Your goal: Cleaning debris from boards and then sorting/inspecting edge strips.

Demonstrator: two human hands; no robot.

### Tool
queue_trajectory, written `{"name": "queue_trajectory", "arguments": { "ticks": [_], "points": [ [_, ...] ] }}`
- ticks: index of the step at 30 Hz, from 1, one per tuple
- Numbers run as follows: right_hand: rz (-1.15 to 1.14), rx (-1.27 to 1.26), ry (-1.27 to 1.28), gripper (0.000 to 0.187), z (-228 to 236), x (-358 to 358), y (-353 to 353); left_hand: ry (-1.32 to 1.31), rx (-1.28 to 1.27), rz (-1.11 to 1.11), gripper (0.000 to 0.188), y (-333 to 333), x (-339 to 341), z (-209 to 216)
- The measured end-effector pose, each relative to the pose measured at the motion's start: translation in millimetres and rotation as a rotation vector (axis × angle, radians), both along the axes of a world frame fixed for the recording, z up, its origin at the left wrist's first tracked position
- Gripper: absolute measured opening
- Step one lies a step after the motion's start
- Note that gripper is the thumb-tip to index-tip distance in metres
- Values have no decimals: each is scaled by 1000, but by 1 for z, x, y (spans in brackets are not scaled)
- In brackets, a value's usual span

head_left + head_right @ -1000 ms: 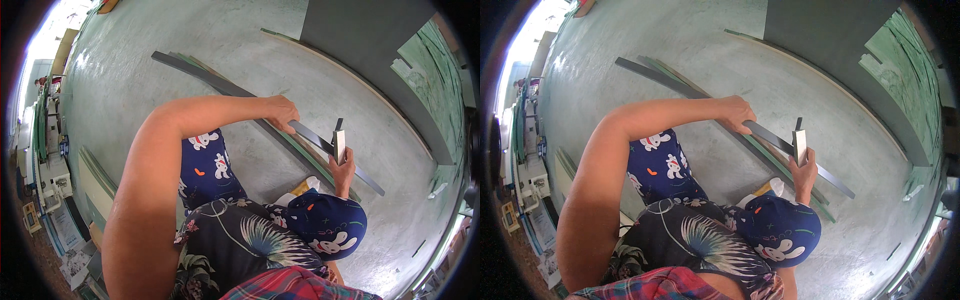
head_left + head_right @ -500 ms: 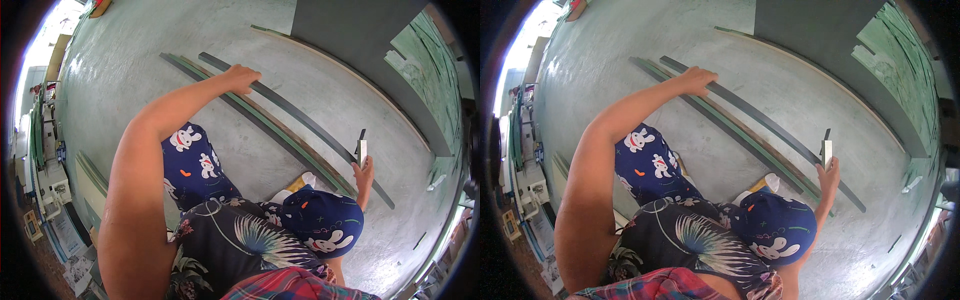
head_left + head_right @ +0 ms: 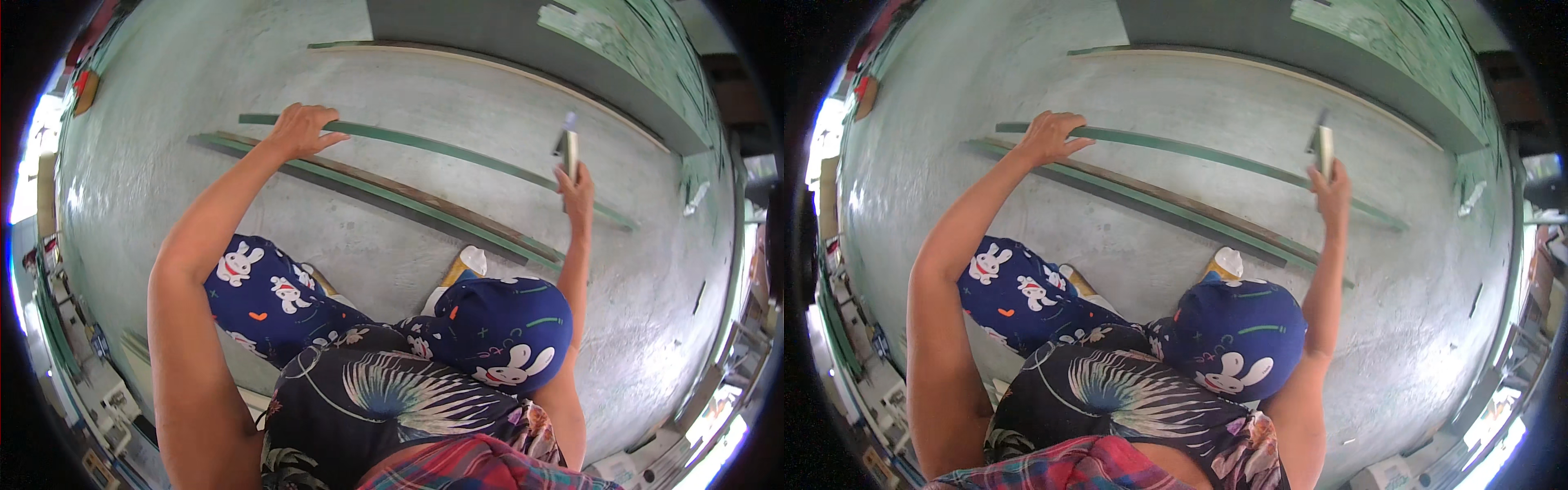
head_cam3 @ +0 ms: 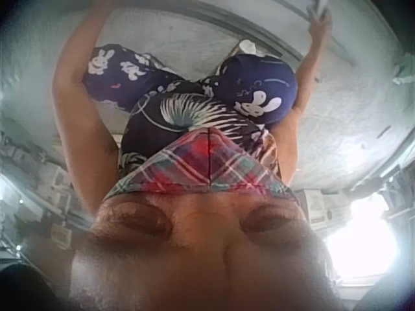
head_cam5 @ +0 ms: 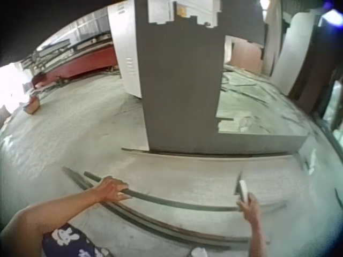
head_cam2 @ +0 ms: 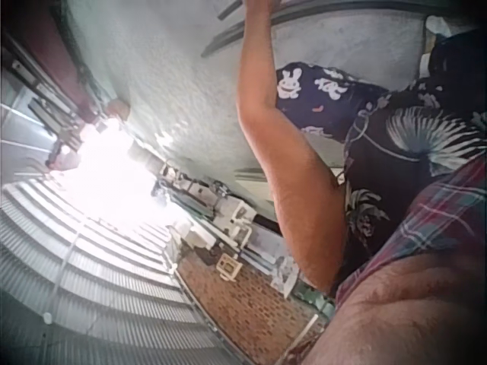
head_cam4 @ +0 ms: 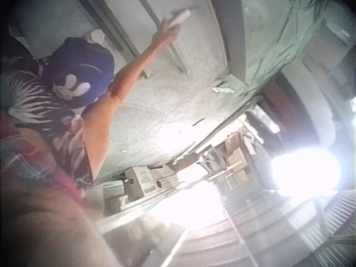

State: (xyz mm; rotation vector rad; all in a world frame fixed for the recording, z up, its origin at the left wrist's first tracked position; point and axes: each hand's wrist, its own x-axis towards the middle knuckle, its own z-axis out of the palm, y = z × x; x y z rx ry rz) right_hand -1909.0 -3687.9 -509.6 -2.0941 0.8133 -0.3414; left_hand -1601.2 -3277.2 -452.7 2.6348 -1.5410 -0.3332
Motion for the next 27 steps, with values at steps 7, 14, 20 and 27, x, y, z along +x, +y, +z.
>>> {"name": "queue_trajectory", "arguments": {
  "ticks": [7, 14, 20, 27],
  "points": [
    [345, 455, -41, 40, 33, 46, 145, 0, 58, -16, 43, 0, 1, 2],
    [221, 548, 35, 40, 8, 31, 133, 88, 94, 46, 42, -6, -5, 6],
    [28, 546, 33, 33, 2, -38, 58, 110, 61, 40, 40, -5, -4, 6],
    [-845, 639, -251, 24, -61, -194, -90, 101, 37, 39, 39, -18, -7, -1]
  ]
}}
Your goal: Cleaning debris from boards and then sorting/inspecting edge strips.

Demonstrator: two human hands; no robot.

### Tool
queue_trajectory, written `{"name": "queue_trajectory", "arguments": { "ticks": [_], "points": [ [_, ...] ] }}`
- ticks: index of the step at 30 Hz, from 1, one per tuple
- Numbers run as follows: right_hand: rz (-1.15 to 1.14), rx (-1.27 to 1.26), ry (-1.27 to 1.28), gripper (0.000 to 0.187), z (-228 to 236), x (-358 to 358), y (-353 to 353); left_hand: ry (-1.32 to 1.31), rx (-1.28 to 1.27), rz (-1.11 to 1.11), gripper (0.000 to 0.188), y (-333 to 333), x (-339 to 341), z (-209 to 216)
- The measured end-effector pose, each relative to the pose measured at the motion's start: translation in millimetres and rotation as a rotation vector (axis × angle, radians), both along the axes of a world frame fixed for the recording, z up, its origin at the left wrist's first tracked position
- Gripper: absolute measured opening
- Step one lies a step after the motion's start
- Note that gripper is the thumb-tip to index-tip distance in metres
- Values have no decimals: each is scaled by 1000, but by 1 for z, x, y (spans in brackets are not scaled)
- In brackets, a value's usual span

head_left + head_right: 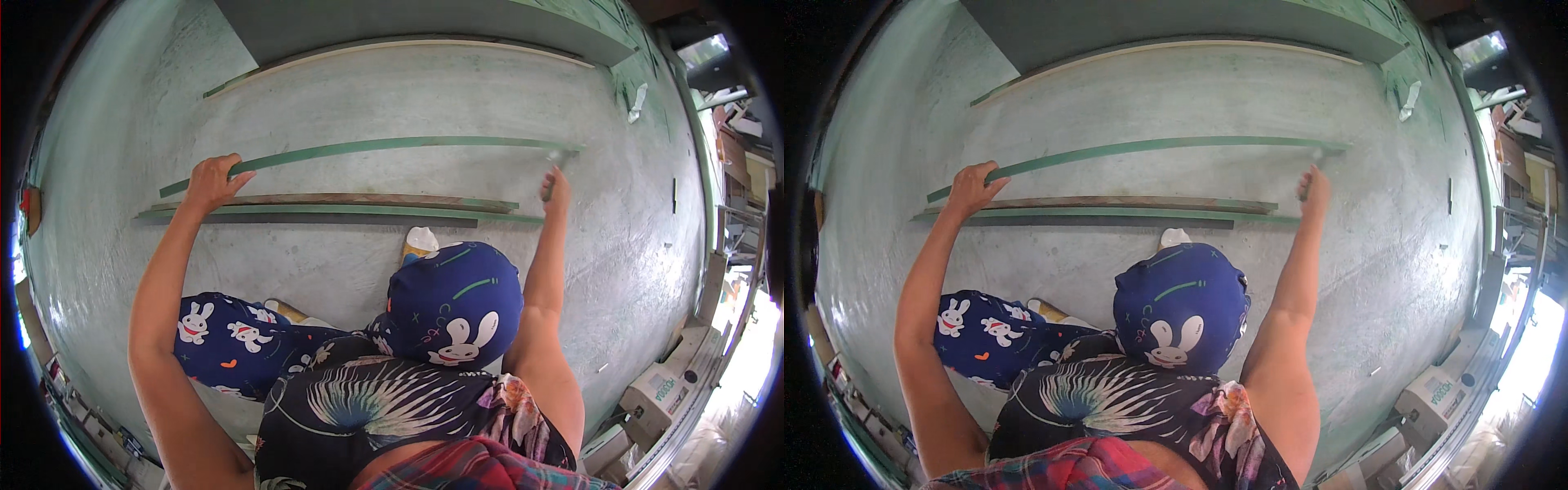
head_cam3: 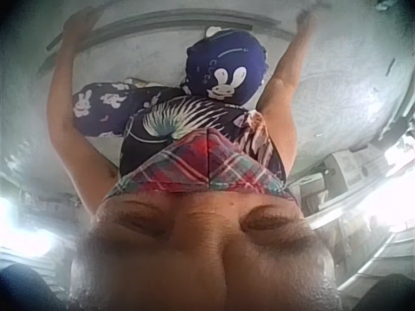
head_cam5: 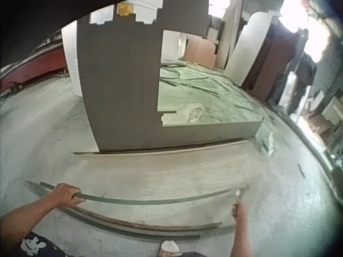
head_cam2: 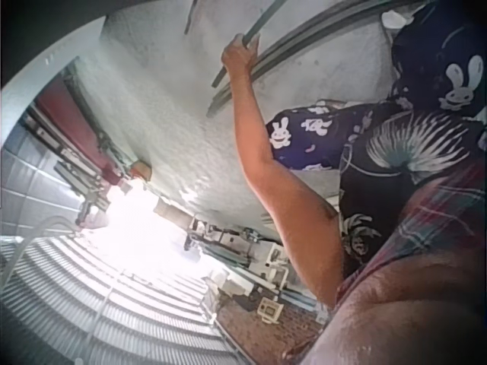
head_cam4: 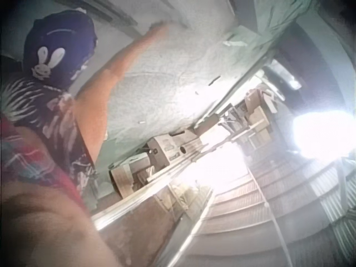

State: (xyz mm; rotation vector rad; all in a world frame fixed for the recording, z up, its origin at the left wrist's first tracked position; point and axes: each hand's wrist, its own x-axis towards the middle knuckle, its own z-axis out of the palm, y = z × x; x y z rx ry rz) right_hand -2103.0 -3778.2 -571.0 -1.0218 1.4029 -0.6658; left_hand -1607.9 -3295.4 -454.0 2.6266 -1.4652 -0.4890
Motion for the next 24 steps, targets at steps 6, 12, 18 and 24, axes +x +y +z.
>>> {"name": "queue_trajectory", "arguments": {
  "ticks": [6, 12, 18, 24],
  "points": [
    [342, -328, 4, 27, 47, 87, 49, 10, -18, -6, 37, 21, 6, 4],
    [778, -287, 110, 34, 53, 165, 94, -3, 45, -34, 33, 23, 9, -6],
    [970, -275, 279, 32, 28, 173, 87, 62, 241, 43, 38, 27, 5, -11],
    [1052, 4, 118, 32, 16, 192, 168, -81, 459, 131, 41, 85, 32, -19]
  ]
}}
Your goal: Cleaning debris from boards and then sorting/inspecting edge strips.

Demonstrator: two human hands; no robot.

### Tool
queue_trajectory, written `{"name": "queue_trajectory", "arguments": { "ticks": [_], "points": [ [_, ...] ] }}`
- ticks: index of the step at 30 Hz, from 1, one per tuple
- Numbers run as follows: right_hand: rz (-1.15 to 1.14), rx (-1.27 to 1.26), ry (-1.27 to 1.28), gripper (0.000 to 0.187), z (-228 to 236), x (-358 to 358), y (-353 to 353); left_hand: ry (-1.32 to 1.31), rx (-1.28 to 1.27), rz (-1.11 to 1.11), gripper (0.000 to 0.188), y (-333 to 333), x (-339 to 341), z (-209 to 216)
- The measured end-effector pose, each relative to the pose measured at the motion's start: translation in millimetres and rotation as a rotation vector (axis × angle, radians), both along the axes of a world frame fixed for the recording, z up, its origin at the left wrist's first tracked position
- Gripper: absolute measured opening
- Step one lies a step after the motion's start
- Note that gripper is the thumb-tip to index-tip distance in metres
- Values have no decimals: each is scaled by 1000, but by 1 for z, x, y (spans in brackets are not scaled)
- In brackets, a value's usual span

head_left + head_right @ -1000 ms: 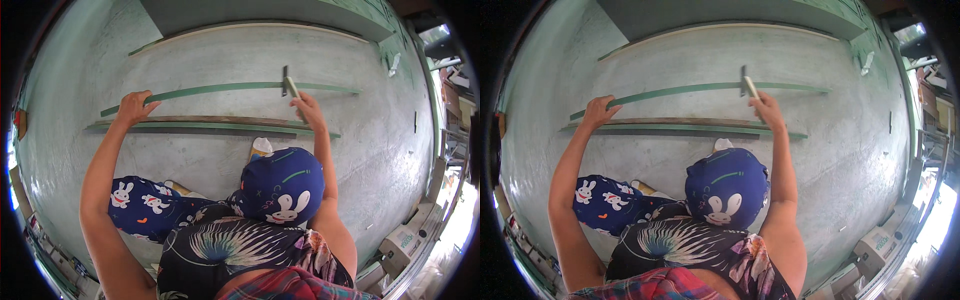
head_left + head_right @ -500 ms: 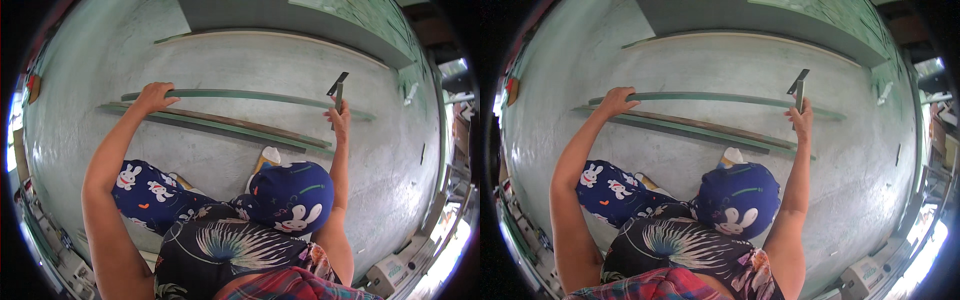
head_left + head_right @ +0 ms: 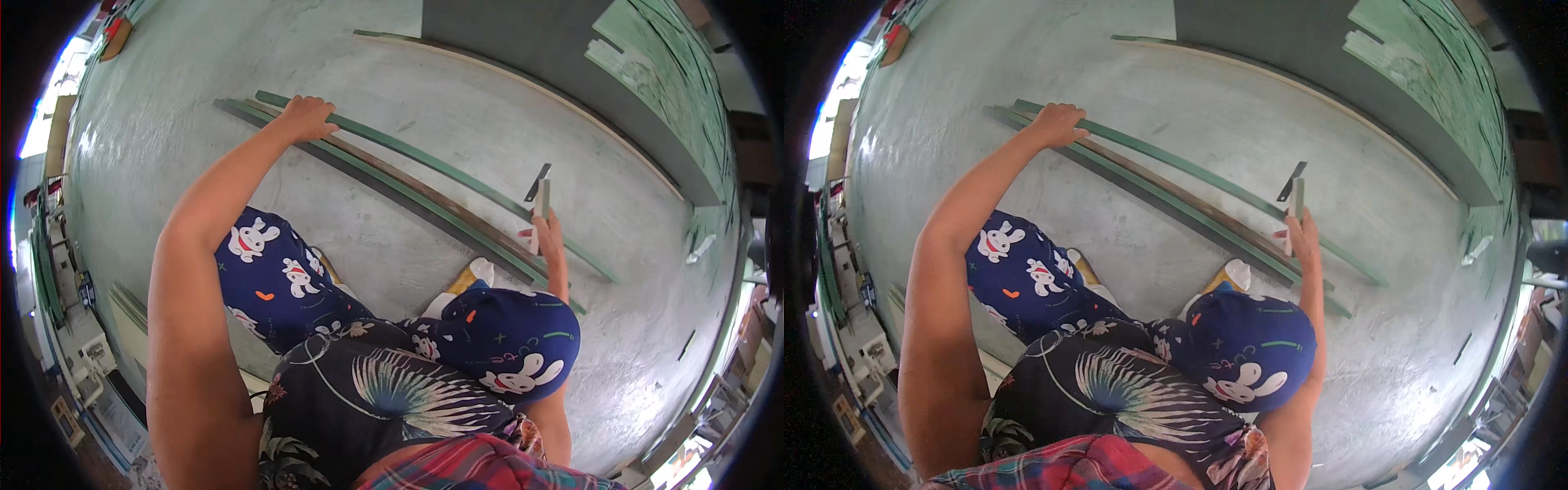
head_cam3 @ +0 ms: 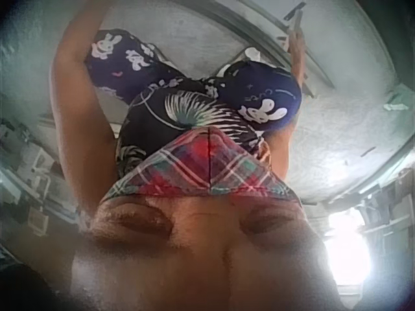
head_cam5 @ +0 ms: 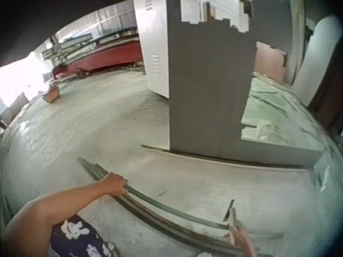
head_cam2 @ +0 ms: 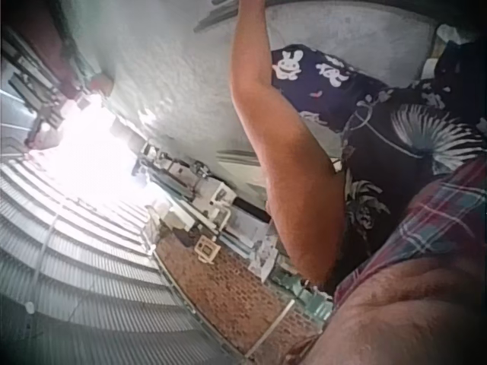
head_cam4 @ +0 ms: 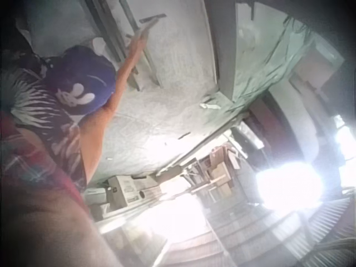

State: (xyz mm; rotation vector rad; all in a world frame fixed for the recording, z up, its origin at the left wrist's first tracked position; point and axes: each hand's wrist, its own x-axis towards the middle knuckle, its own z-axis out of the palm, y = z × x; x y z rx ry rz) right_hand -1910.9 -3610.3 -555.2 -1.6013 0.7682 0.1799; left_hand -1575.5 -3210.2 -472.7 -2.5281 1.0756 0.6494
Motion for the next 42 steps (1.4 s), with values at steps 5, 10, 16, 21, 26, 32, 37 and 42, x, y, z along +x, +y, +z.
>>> {"name": "queue_trajectory", "arguments": {
  "ticks": [5, 10, 16, 21, 26, 32, 37, 42],
  "points": [
    [-57, 135, -110, 32, -26, 18, 41, -166, 106, 49, 39, 24, 18, -22],
    [-92, 157, -107, 29, -43, 43, 75, -183, 46, 89, 40, 7, 14, -33],
    [-1, 240, -91, 32, -57, 49, 116, -80, 0, 115, 37, -5, -4, -23],
    [-61, 157, -129, 34, -52, 37, 103, -9, -89, 102, 33, -34, 2, -33],
    [-98, 149, -187, 34, -46, 36, 104, 6, -123, 223, 26, -51, 44, -43],
    [-213, 268, -214, 33, -60, 32, 95, -87, -392, 439, 35, -124, 92, -75],
    [-294, 318, -166, 30, -66, 33, 97, -296, -536, 293, 44, -165, 129, -119],
    [-291, 326, -124, 29, -58, 36, 97, -406, -484, 175, 45, -188, 158, -148]
  ]
}}
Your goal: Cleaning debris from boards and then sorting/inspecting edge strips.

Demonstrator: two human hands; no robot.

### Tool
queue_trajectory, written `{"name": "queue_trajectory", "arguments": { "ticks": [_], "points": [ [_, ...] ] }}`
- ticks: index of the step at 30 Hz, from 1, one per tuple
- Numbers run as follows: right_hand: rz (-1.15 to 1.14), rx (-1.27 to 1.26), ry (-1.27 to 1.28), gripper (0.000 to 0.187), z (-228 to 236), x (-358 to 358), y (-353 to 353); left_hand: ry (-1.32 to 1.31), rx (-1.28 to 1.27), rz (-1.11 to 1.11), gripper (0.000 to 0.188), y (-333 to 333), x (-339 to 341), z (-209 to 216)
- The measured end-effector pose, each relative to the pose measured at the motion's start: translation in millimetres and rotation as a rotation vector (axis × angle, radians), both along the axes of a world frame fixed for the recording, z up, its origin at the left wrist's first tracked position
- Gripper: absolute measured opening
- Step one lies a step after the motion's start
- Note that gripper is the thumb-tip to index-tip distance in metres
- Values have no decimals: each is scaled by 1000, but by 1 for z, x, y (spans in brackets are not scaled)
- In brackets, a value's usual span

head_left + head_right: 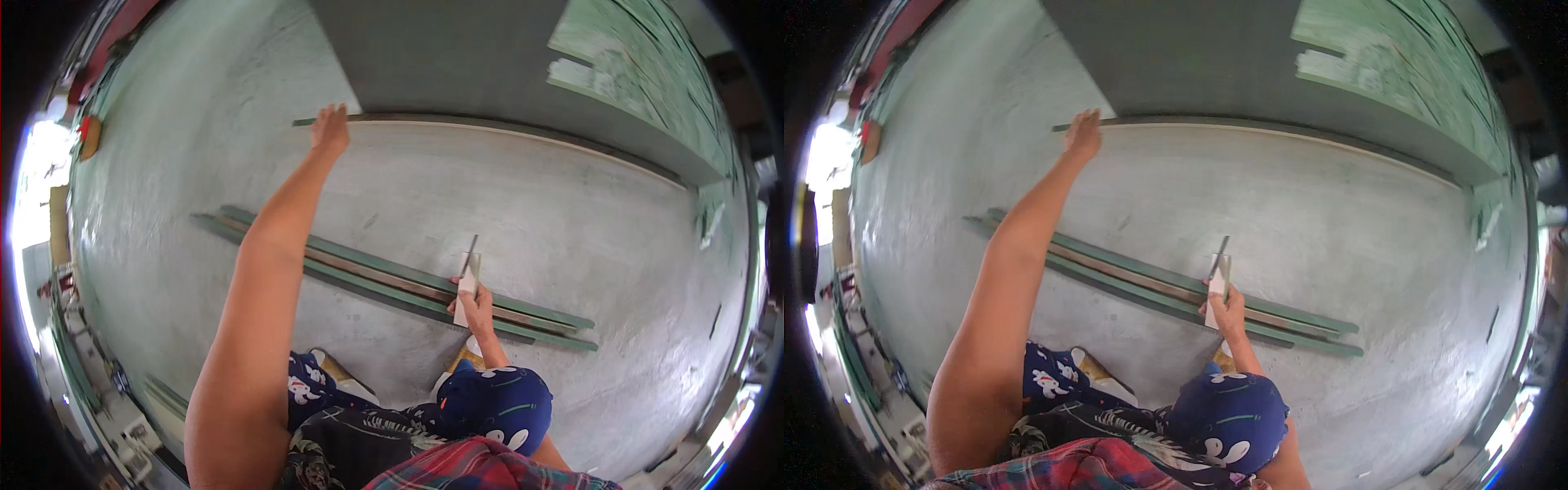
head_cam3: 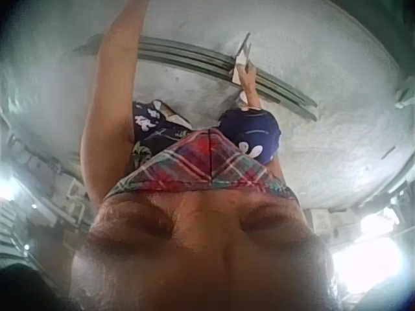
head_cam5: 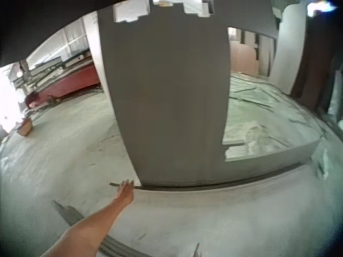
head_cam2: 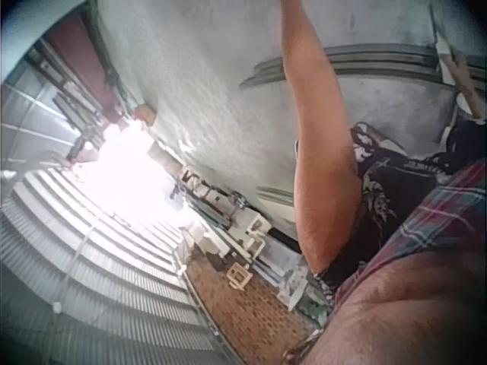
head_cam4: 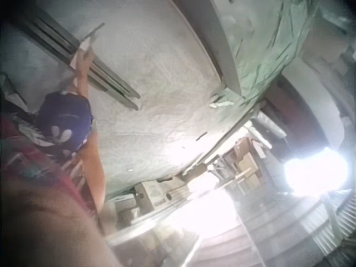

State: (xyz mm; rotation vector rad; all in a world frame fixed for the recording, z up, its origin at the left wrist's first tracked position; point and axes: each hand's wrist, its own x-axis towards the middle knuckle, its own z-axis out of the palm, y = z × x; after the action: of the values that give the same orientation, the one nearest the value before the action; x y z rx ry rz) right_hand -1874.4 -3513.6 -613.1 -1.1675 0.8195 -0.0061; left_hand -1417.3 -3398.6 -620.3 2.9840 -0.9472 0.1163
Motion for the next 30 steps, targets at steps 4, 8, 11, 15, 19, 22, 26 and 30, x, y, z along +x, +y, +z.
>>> {"name": "queue_trajectory", "arguments": {
  "ticks": [4, 8, 11, 15, 19, 22, 26, 30],
  "points": [
    [10, 12, 18, 30, 1, 2, 2, 30, 35, 87, 17, 7, 11, -5],
    [-1, 17, 31, 30, -3, -5, -5, 72, 149, 57, 15, -10, -14, 9],
    [-1, -39, 43, 31, 2, -2, -2, 75, 80, -136, 20, 16, -13, 21],
    [-5, -15, 6, 31, 10, 2, -1, 195, -22, -303, 28, 53, -35, 43],
    [-73, -10, 0, 29, 12, -5, 2, 324, -63, -346, 26, 67, -87, 90],
    [-325, -45, -55, 24, 17, -19, 3, 300, -170, -409, 26, 73, -131, 126],
    [-315, -272, -112, 24, 44, -32, -19, 195, -157, -368, 30, 88, -162, 166],
    [-6, -637, -133, 32, 109, -11, -46, -9, -180, -452, 29, 102, -171, 210]
  ]
}}
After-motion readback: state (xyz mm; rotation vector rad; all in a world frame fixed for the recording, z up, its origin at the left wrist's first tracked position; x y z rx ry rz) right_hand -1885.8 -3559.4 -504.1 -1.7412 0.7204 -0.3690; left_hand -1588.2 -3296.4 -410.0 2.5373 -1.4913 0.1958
